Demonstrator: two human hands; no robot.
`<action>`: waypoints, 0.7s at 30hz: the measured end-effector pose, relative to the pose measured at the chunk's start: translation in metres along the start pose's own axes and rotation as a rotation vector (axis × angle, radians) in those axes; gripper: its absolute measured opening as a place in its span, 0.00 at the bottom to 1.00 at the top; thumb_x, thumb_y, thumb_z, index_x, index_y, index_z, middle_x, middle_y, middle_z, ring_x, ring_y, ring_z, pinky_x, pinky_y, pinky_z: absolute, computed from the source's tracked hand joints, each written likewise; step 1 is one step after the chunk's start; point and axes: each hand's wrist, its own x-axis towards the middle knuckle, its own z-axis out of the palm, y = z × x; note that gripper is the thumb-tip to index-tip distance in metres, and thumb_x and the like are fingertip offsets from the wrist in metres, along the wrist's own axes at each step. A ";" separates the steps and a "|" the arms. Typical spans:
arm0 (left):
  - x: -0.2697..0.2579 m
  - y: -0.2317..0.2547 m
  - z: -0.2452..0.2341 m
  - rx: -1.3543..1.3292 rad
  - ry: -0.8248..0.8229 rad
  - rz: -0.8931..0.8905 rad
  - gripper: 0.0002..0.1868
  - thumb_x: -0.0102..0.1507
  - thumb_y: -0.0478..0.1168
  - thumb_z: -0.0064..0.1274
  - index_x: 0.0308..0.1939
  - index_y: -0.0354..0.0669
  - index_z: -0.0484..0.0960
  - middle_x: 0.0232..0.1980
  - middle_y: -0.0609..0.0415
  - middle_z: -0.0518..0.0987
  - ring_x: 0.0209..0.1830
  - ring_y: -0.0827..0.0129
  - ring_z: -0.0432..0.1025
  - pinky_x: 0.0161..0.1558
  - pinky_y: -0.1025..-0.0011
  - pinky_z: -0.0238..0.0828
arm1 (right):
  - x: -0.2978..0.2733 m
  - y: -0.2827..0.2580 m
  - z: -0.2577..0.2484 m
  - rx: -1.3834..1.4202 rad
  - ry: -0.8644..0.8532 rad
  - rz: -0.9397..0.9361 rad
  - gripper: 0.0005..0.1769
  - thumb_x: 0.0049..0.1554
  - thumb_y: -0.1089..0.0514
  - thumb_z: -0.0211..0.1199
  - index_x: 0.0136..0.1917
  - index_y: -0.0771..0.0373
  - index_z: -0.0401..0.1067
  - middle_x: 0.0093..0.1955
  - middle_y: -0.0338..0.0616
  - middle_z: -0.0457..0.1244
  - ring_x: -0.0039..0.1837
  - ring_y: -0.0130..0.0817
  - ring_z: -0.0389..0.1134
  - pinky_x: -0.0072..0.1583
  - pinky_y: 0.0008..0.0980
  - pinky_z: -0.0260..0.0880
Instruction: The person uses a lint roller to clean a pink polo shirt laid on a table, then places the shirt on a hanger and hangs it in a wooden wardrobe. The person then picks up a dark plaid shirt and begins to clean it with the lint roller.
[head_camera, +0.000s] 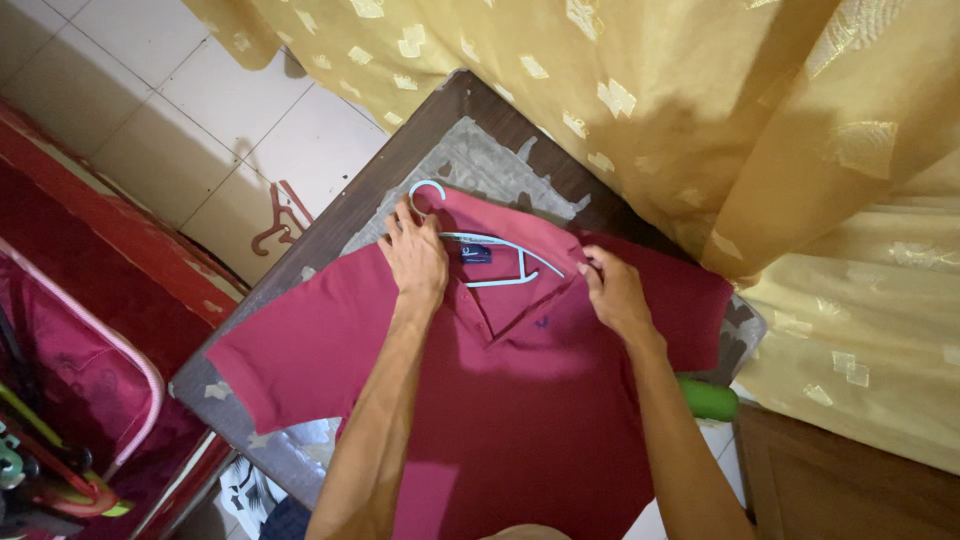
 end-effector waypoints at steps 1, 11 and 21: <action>0.001 -0.001 0.002 0.040 0.003 0.021 0.10 0.61 0.36 0.49 0.42 0.43 0.85 0.74 0.43 0.63 0.68 0.46 0.60 0.61 0.42 0.59 | 0.002 -0.002 0.000 0.046 -0.038 0.117 0.13 0.62 0.58 0.62 0.59 0.63 0.73 0.41 0.54 0.69 0.38 0.44 0.69 0.45 0.40 0.69; 0.019 0.011 0.014 0.191 -0.021 0.217 0.12 0.66 0.42 0.46 0.47 0.48 0.84 0.74 0.44 0.64 0.77 0.48 0.55 0.74 0.32 0.37 | 0.021 -0.042 0.038 0.466 -0.080 0.080 0.12 0.64 0.58 0.60 0.58 0.66 0.72 0.45 0.40 0.70 0.41 0.25 0.70 0.43 0.27 0.73; 0.039 0.029 0.041 0.270 -0.087 0.348 0.14 0.65 0.42 0.47 0.52 0.50 0.83 0.67 0.47 0.70 0.70 0.51 0.61 0.70 0.43 0.51 | 0.026 -0.073 0.069 0.315 0.002 0.053 0.14 0.62 0.61 0.62 0.61 0.65 0.72 0.47 0.49 0.72 0.43 0.33 0.74 0.45 0.32 0.75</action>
